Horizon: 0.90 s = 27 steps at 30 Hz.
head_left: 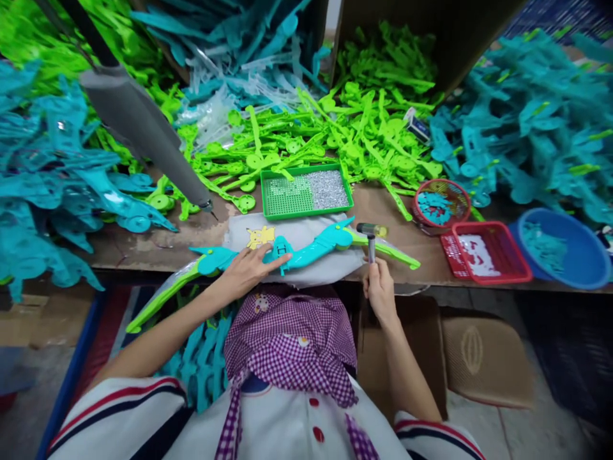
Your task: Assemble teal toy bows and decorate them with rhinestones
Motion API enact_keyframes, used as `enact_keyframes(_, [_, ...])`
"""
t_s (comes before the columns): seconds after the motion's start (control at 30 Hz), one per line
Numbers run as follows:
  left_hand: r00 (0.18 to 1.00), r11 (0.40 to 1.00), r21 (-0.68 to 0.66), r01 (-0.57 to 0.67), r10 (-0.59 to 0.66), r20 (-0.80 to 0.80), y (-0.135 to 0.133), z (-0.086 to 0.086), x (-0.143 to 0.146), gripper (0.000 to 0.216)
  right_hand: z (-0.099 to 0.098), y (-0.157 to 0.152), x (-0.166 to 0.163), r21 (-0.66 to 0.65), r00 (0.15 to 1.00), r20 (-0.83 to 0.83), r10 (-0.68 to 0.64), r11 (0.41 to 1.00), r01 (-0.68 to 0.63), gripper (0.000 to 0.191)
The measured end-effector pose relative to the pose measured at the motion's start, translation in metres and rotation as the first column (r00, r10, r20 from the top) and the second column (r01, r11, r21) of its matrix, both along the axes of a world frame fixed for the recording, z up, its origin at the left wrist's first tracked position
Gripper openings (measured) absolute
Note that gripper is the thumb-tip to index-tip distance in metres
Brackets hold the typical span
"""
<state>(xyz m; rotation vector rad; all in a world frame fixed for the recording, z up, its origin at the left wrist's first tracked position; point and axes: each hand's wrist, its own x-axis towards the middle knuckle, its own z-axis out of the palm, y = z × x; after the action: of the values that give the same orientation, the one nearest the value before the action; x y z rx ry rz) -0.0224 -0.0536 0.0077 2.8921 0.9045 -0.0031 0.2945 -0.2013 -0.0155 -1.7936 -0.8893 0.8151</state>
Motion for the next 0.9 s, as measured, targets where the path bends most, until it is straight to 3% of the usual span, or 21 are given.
enact_keyframes(0.3, [0.968,0.947,-0.265,0.182,-0.220,-0.119,0.023,0.018,0.009,0.081,0.000,-0.006,0.008,-0.240,0.909,0.362,0.205,0.963,-0.122,0.039])
enact_keyframes(0.37, [0.980,0.949,-0.281,0.143,-0.175,-0.092,0.022,0.016,0.010,0.084,0.003,-0.005,0.010,-0.276,0.886,0.408,0.221,0.955,-0.111,0.038])
enact_keyframes(0.53, [0.992,0.942,-0.312,-0.128,0.115,-0.061,0.017,0.011,0.008,0.097,0.007,-0.002,0.010,-0.346,0.844,0.471,0.256,0.934,-0.090,0.035])
enact_keyframes(0.6, [0.993,0.933,-0.343,-0.112,0.090,-0.077,0.016,0.011,0.007,0.093,0.008,0.001,0.009,-0.366,0.829,0.490,0.271,0.927,-0.087,0.034])
enact_keyframes(0.73, [0.998,0.920,-0.390,0.048,-0.062,-0.025,0.015,0.010,0.004,0.085,0.011,0.004,0.011,-0.399,0.817,0.496,0.294,0.913,-0.086,0.036])
enact_keyframes(0.9, [1.000,0.920,-0.392,-0.007,-0.003,-0.027,0.012,0.007,0.006,0.080,0.013,-0.005,0.013,-0.304,0.854,0.475,0.213,0.950,-0.068,0.043])
